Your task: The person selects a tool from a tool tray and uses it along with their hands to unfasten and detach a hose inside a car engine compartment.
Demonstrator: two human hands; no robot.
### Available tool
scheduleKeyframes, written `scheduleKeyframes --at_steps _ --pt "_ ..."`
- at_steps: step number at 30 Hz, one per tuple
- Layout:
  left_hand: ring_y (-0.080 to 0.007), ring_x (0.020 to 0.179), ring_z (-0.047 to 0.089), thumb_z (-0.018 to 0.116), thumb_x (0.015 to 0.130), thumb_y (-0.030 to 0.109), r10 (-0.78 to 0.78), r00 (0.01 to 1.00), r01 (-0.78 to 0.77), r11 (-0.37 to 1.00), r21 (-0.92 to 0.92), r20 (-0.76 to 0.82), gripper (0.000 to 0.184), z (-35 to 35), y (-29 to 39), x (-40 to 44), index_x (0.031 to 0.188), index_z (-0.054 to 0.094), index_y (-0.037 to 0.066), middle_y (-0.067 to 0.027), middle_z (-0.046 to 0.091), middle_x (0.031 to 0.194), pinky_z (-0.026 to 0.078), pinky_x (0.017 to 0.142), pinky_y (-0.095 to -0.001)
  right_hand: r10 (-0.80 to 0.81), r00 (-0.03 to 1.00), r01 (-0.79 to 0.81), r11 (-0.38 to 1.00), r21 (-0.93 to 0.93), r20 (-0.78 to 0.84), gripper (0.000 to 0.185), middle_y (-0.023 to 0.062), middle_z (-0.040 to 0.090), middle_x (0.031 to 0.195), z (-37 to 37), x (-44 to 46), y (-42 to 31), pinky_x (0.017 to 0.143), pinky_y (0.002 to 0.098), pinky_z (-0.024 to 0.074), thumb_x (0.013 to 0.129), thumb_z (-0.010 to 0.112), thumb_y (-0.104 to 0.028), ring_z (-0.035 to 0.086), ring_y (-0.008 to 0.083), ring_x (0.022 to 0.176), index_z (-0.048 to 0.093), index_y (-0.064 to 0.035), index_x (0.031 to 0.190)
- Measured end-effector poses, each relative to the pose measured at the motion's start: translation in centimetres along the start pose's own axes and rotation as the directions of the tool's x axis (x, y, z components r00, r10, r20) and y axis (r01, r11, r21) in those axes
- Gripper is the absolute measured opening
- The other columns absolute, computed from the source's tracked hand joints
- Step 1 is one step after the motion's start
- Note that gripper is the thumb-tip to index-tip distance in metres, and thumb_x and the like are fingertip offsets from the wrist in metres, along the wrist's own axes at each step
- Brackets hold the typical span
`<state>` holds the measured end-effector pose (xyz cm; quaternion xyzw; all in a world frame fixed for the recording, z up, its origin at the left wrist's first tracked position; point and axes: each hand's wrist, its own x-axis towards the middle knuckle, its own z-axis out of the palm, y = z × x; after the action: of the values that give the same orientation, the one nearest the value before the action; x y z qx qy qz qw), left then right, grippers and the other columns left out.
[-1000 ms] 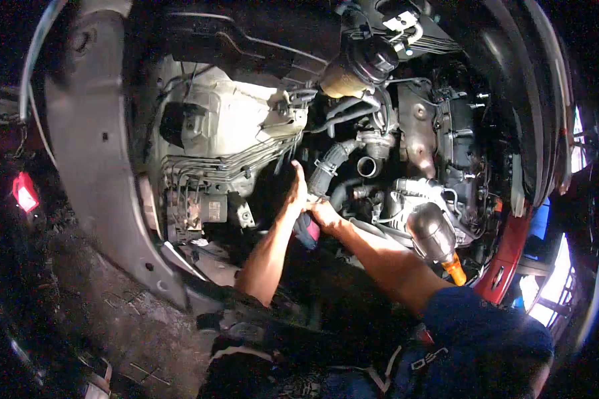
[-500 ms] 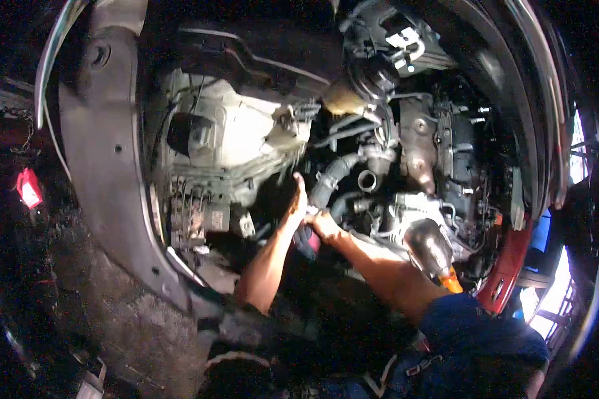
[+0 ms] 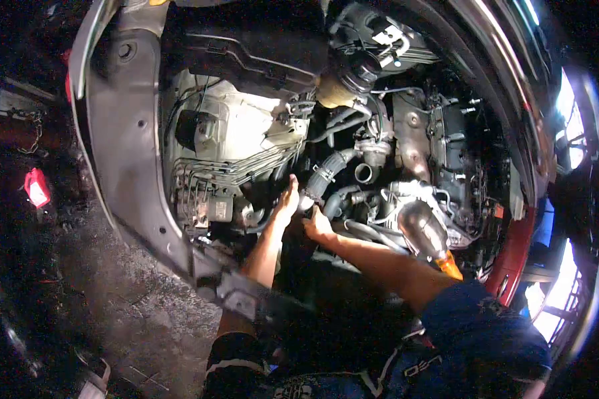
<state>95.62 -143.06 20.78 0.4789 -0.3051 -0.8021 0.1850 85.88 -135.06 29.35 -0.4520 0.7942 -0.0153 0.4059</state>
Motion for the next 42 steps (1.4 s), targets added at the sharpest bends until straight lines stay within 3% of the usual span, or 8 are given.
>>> scheduleKeyframes --at_steps 7,9,14,18,24,30,36,42 --pt "-0.0195 0.1 0.064 0.039 0.105 0.043 0.165 0.966 -0.115 0.964 -0.241 0.199 0.05 -5.9 4.7 -13.7 0.135 0.054 0.004 -0.0116 0.066 0.118 0.048 0.094 -0.0278 -0.609 0.676 0.693 0.333 -0.639 0.415 0.033 0.0164 0.069 0.079 -1.7 0.0 0.4 0.058 0.0477 0.0548 0.085 0.063 -0.037 0.068 0.0343 0.069 0.068 -0.0042 0.081" --pt "-0.02 0.093 0.063 0.037 0.106 0.038 0.179 0.908 0.059 0.842 -0.537 0.38 0.047 -8.8 2.7 -16.8 0.131 0.055 0.003 -0.0096 0.067 0.112 0.049 0.093 -0.0297 -0.528 0.777 0.624 0.575 -0.53 0.342 0.033 0.0189 0.071 0.086 -4.8 -1.9 -4.4 0.065 0.0499 0.0556 0.086 0.062 -0.033 0.069 0.0392 0.078 0.068 -0.0022 0.095" --pt "-0.0267 0.106 0.064 0.049 0.101 0.029 0.041 0.994 -0.082 0.883 -0.461 -0.097 0.039 -9.6 0.4 -27.4 0.124 0.056 -0.001 -0.0147 0.064 0.119 0.051 0.094 -0.0396 -0.456 0.855 0.519 0.771 -0.369 0.248 0.049 0.0242 0.06 0.121 -17.4 -15.0 -15.4 0.098 0.046 0.0476 0.086 0.067 -0.028 0.059 0.0408 0.112 0.055 -0.0014 0.126" --pt "-0.034 0.108 0.063 0.047 0.102 0.033 0.051 0.981 -0.126 0.897 -0.425 -0.185 0.042 -11.5 -2.4 -30.3 0.126 0.05 -0.001 -0.0192 0.061 0.123 0.052 0.091 -0.0446 -0.766 0.582 0.677 0.643 -0.36 -0.273 0.042 0.0205 0.059 0.118 -24.2 -23.3 -14.3 0.097 0.0433 0.047 0.086 0.072 -0.023 0.058 0.0379 0.113 0.057 -0.0031 0.12" --pt "-0.0319 0.111 0.061 0.045 0.102 0.049 0.104 0.841 -0.413 0.758 -0.506 -0.531 0.057 -14.4 -4.5 -32.7 0.132 0.051 0.001 -0.02 0.06 0.125 0.05 0.098 -0.0438 -0.555 0.456 0.547 0.792 -0.273 -0.696 0.049 0.0198 0.058 0.119 -30.9 -37.5 -6.1 0.1 0.0395 0.0434 0.087 0.071 -0.027 0.057 0.0348 0.114 0.054 0.0002 0.125" --pt "-0.028 0.101 0.061 0.04 0.104 0.049 0.177 0.679 -0.539 0.779 -0.32 -0.713 0.057 -10.9 1.2 -37.6 0.129 0.056 0.001 -0.0157 0.062 0.117 0.052 0.09 -0.0412 -0.372 -0.047 0.604 0.729 -0.323 -0.927 0.06 0.0194 0.056 0.126 -28.0 -44.0 5.2 0.105 0.0489 0.0376 0.09 0.057 -0.047 0.052 0.0355 0.119 0.054 -0.0002 0.126" --pt "-0.0246 0.087 0.068 0.049 0.102 0.044 0.258 0.72 -0.367 0.929 -0.038 -0.644 0.047 -10.9 -0.1 -37.8 0.119 0.064 0.003 -0.0116 0.071 0.106 0.055 0.076 -0.0377 -0.565 0.656 0.38 0.82 -0.427 -0.5 0.074 0.0223 0.027 0.156 -19.8 -40.3 3.0 0.116 0.0597 0.0171 0.089 0.063 -0.049 0.026 0.0423 0.143 0.037 -0.0199 0.152" --pt "-0.0148 0.068 0.064 0.066 0.095 0.024 0.276 0.716 -0.26 0.958 0.122 -0.641 0.024 -13.3 -4.9 -35.2 0.102 0.068 0.002 -0.0082 0.071 0.085 0.049 0.059 -0.0306 -0.581 0.541 0.281 0.806 -0.52 -0.608 0.058 0.0189 0.044 0.145 -17.4 -38.6 3.0 0.116 0.0592 0.0179 0.092 0.058 -0.047 0.034 0.0364 0.14 0.05 -0.0189 0.142"
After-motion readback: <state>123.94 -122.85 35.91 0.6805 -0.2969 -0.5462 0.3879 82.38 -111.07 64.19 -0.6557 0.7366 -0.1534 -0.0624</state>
